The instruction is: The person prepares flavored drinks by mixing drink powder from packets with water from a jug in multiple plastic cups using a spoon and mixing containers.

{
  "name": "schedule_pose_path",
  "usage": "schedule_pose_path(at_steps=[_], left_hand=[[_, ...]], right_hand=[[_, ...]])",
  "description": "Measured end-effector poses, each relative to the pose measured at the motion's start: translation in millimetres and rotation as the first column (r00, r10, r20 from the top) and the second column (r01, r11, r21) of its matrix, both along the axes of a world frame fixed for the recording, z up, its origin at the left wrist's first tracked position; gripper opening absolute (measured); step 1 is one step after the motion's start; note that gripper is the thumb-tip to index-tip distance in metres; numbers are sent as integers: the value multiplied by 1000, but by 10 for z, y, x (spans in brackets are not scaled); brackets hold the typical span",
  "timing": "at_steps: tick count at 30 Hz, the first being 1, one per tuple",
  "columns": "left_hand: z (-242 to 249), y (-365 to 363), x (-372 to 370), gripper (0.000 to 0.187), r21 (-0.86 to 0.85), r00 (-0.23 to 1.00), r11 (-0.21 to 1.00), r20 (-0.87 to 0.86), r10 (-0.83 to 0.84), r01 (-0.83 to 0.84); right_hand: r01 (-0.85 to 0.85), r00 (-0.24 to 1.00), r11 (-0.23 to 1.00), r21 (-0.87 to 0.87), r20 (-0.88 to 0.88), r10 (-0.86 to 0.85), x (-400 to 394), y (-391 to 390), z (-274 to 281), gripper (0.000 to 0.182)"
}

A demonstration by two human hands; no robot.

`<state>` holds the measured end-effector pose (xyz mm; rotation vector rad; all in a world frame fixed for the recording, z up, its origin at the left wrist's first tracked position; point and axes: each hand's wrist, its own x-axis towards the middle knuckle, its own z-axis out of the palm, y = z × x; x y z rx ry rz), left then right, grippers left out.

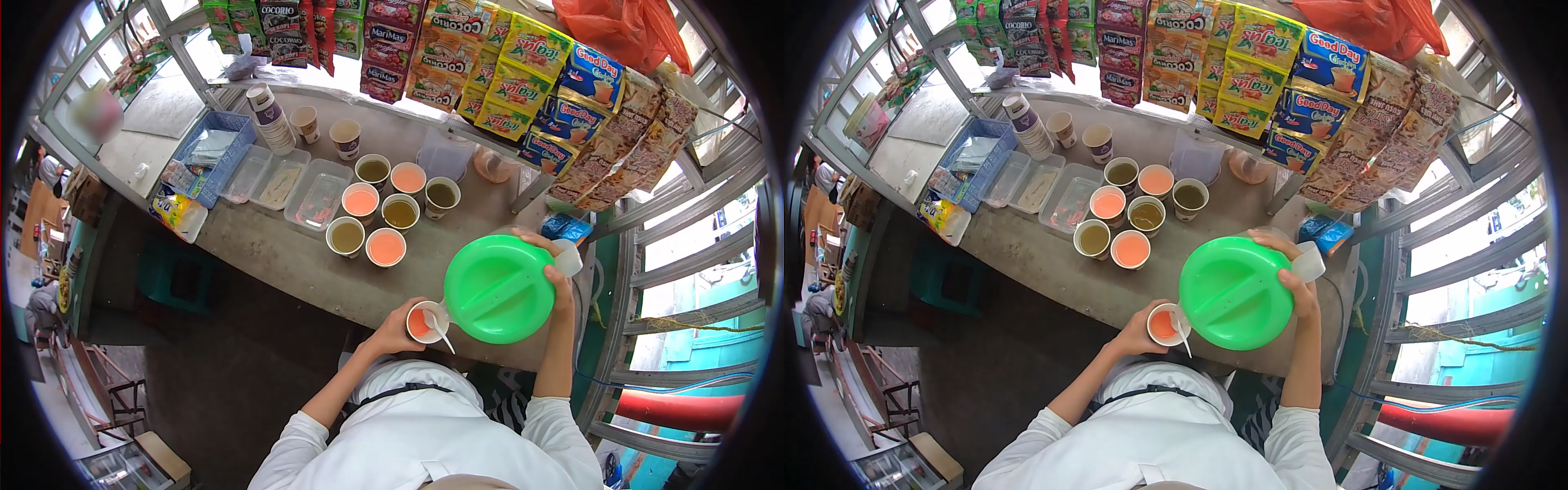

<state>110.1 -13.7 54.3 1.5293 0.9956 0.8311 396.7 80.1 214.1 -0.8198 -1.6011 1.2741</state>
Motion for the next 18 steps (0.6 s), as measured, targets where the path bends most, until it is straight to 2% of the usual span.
schedule_pose_path(at_steps=[3,10,18], left_hand=[[-62,-21,-17,89,-27,1000,999,9,20,-20],[-138,-121,-28,86,-2,999,999,14,51,-51],[-165,-158,-32,88,-2,995,996,33,89,-89]], right_hand=[[-22,1000,1000,6,12,22,-66,-3,-20,59],[-66,974,985,160,224,29,-157,12,-23,58],[-101,946,974,205,321,30,-257,-26,36,60]])
